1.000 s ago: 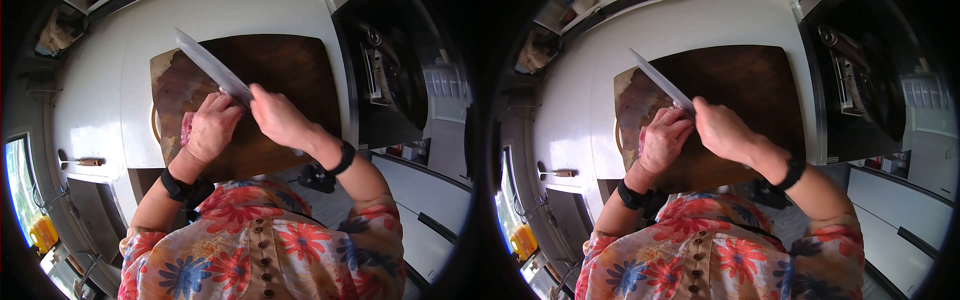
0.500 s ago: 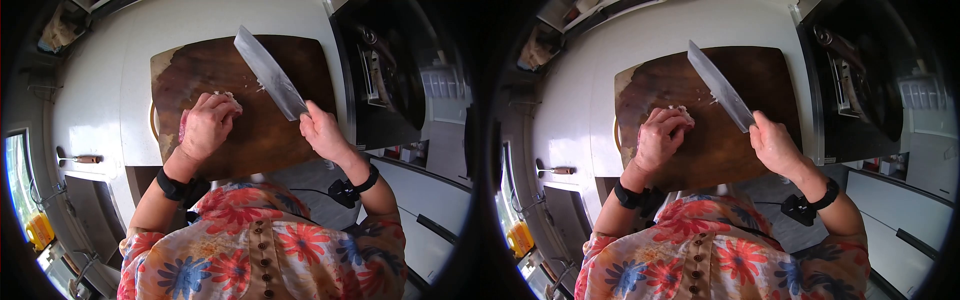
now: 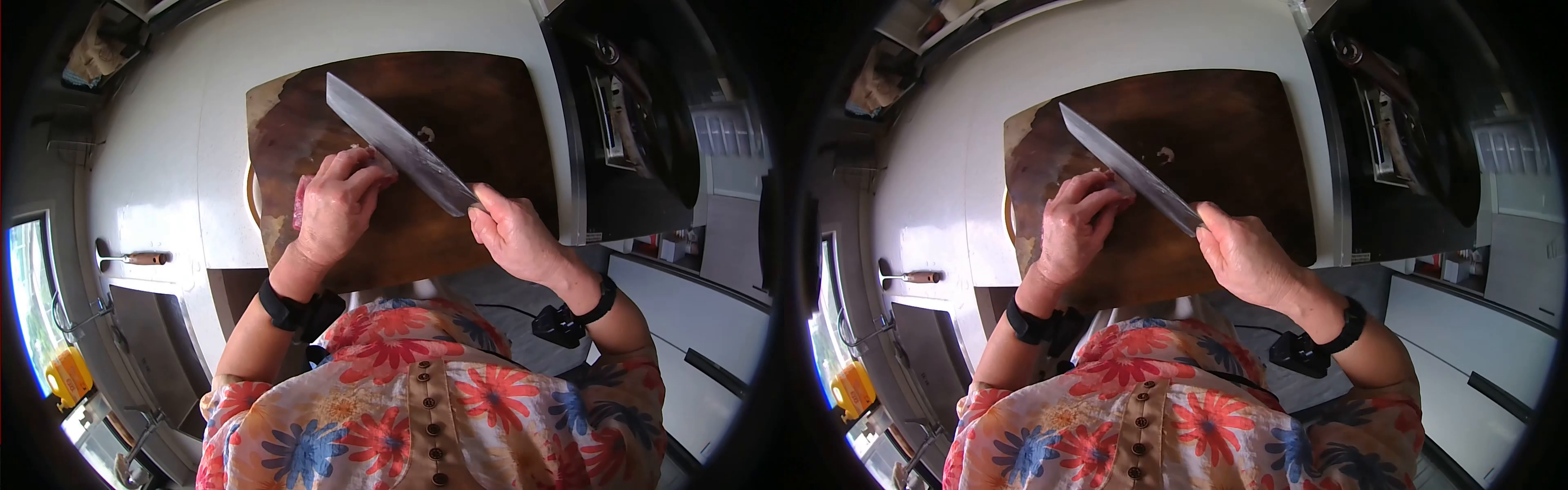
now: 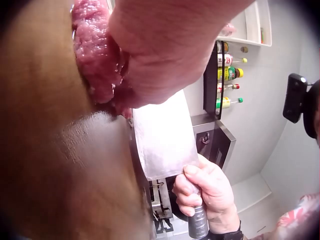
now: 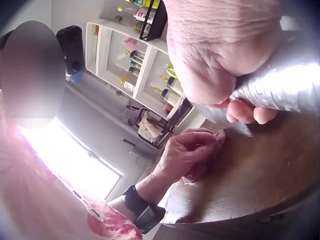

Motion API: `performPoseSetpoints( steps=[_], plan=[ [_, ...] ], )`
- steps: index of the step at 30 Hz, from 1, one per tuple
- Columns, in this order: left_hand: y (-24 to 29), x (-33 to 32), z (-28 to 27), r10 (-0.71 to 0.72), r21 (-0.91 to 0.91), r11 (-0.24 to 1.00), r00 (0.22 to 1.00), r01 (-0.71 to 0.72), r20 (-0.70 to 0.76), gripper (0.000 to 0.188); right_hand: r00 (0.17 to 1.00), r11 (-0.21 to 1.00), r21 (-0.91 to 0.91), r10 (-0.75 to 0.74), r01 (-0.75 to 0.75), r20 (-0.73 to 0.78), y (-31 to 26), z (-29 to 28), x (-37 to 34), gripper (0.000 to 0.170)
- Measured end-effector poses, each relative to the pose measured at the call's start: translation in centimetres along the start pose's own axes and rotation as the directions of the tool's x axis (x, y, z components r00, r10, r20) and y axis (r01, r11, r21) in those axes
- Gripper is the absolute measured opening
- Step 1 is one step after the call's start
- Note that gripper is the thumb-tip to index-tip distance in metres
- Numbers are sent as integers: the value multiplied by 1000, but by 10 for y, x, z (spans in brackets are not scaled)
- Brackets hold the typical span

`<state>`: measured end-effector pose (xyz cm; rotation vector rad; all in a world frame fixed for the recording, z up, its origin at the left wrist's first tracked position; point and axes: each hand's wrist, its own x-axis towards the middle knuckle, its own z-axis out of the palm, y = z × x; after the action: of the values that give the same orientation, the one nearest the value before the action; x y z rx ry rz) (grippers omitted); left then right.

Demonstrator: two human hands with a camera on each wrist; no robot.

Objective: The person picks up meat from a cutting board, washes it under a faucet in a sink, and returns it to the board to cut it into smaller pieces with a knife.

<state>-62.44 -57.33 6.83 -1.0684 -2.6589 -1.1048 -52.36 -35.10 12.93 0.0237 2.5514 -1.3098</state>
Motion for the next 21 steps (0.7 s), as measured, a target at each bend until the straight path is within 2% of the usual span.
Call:
performPoseSetpoints(
  steps=[2, 7, 10, 14, 17, 21],
  plan=[
    [0, 1, 0, -3, 28, 1000, 1000, 2, 14, 16, 1000, 1000, -11, -20, 20, 13, -1, 0, 2, 14],
    [0, 3, 0, -3, 39, 999, 1000, 1, 31, 14, 997, 983, -170, -65, 71, 41, -3, -2, 11, 18],
    [0, 3, -1, 9, 57, 998, 999, -11, 34, 13, 998, 981, -193, -3, 15, 61, -6, -5, 13, 19],
    [-3, 4, 0, 51, 41, 998, 999, -52, 13, 13, 998, 980, -196, -33, 43, 54, -7, -8, 10, 19],
    [-3, 4, 0, 37, 66, 997, 999, -39, 35, 13, 998, 961, -276, -11, 29, 67, -10, -10, 10, 20],
    [0, 6, -2, 48, 55, 997, 997, -51, 54, 13, 995, 918, -387, -56, 83, 81, -11, 1, 25, 16]
  ],
)
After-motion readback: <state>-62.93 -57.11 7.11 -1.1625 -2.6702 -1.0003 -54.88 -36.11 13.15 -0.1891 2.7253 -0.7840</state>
